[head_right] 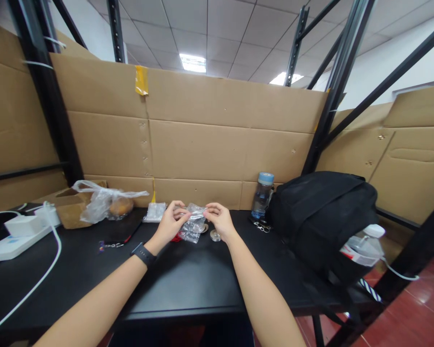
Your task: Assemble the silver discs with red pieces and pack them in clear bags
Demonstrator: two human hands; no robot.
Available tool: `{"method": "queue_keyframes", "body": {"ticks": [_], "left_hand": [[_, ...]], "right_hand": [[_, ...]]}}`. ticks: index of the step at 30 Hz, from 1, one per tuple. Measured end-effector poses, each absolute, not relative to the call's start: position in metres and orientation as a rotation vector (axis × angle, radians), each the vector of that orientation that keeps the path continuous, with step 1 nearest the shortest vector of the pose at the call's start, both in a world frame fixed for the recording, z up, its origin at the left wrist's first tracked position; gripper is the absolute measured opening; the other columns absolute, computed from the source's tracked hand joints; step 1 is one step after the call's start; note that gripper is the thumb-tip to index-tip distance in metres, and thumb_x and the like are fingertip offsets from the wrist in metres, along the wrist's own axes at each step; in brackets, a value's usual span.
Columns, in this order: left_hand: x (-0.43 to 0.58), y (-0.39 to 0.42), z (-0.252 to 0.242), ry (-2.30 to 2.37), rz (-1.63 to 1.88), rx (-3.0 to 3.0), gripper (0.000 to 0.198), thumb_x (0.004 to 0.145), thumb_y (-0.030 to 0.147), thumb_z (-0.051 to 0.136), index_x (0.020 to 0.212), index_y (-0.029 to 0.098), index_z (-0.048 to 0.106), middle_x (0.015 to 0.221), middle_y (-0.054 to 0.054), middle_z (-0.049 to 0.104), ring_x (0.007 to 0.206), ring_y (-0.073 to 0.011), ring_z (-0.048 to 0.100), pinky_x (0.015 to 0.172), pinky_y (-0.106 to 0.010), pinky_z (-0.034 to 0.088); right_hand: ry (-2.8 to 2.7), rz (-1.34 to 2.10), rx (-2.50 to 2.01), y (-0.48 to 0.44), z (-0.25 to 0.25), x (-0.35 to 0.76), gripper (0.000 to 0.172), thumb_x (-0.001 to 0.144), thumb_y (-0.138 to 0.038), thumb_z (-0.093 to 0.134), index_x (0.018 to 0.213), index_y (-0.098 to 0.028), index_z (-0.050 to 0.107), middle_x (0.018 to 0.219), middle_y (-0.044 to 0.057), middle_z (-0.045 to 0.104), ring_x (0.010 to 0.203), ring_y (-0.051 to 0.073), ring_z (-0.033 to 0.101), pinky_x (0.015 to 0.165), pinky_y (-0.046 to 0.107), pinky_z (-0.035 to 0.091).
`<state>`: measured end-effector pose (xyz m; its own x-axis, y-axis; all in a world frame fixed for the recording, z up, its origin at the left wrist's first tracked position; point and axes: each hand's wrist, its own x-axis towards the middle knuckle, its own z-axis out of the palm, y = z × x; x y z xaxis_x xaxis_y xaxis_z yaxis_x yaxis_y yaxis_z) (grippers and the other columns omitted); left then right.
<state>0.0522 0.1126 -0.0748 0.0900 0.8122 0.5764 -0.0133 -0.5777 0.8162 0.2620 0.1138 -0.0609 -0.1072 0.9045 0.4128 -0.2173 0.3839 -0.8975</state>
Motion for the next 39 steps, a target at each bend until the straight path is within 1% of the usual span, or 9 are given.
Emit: {"method": "queue_keyframes", "body": {"ticks": [5,8,12,13,16,21,26,31,39], "left_hand": [[0.051,0.107,-0.073,0.874,1.582,1.804,0.026,0.09,0.04,0.063,0.094,0.021,0.046,0.091,-0.003,0.066,0.081,-0.0174,0.069,0.077,-0.029,0.053],[0.046,0.099,-0.067,1.046,1.635,2.102,0.022,0.092,0.041,0.06,0.099,0.02,0.055,0.102,-0.007,0.065,0.097,-0.0221,0.065,0.089,-0.036,0.049],[0.045,0.086,-0.06,0.974,1.334,2.656,0.054,0.076,0.043,0.08,0.121,0.024,0.057,0.12,-0.008,0.064,0.114,-0.0279,0.058,0.097,-0.04,0.041],[0.047,0.085,-0.06,0.955,1.247,2.747,0.051,0.078,0.039,0.079,0.122,0.025,0.057,0.121,-0.007,0.065,0.114,-0.0272,0.058,0.097,-0.039,0.039],[0.049,0.087,-0.061,1.037,1.155,2.86,0.019,0.095,0.022,0.057,0.111,0.026,0.065,0.112,-0.004,0.07,0.105,-0.0217,0.062,0.092,-0.036,0.037],[0.013,0.107,-0.055,1.428,1.238,2.75,0.027,0.095,0.015,0.049,0.104,0.027,0.072,0.107,-0.006,0.073,0.101,-0.0219,0.064,0.088,-0.037,0.036],[-0.056,0.131,-0.063,2.062,1.096,2.447,0.035,0.092,0.016,0.045,0.11,0.027,0.073,0.124,-0.009,0.069,0.113,-0.0282,0.059,0.094,-0.042,0.033],[-0.082,0.15,-0.092,2.08,0.674,2.303,0.049,0.081,0.008,0.047,0.115,0.031,0.073,0.121,-0.01,0.07,0.12,-0.0318,0.057,0.095,-0.047,0.034],[-0.072,0.151,-0.09,2.04,0.696,2.308,0.051,0.076,0.008,0.048,0.116,0.029,0.072,0.122,-0.012,0.069,0.12,-0.0332,0.055,0.097,-0.05,0.034]], "right_hand": [[-1.442,1.172,-0.718,0.106,-0.061,0.26,0.074,0.064,-0.027,0.088,0.128,-0.026,0.052,0.086,0.0,0.07,0.073,0.018,0.069,0.065,0.028,0.055],[-1.444,1.109,-0.779,0.107,-0.065,0.26,0.065,0.066,-0.028,0.085,0.122,-0.024,0.053,0.077,-0.002,0.069,0.066,0.016,0.067,0.061,0.026,0.053],[-1.399,1.045,-0.859,0.11,-0.069,0.258,0.055,0.066,-0.029,0.083,0.113,-0.022,0.055,0.071,-0.002,0.068,0.059,0.015,0.064,0.056,0.025,0.051],[-1.394,1.049,-0.86,0.11,-0.069,0.257,0.054,0.066,-0.03,0.082,0.112,-0.021,0.055,0.072,-0.002,0.068,0.06,0.015,0.064,0.057,0.025,0.052],[-1.399,1.076,-0.831,0.108,-0.068,0.255,0.053,0.068,-0.034,0.081,0.112,-0.021,0.055,0.076,0.0,0.069,0.065,0.016,0.065,0.063,0.027,0.053],[-1.548,0.972,-0.906,0.113,-0.071,0.258,0.045,0.077,-0.037,0.072,0.116,-0.02,0.058,0.085,0.003,0.07,0.072,0.018,0.066,0.064,0.028,0.051],[-1.954,0.469,-1.029,0.121,-0.082,0.267,0.025,0.081,-0.028,0.068,0.104,-0.019,0.068,0.093,0.005,0.07,0.085,0.02,0.064,0.081,0.033,0.049],[-2.284,0.244,-1.26,0.118,-0.088,0.265,0.047,0.074,-0.037,0.081,0.118,-0.026,0.067,0.121,0.009,0.066,0.11,0.029,0.061,0.094,0.041,0.042],[-2.313,0.22,-1.397,0.122,-0.088,0.261,0.041,0.079,-0.025,0.073,0.119,-0.026,0.066,0.114,0.006,0.072,0.105,0.025,0.065,0.089,0.034,0.041]]}}
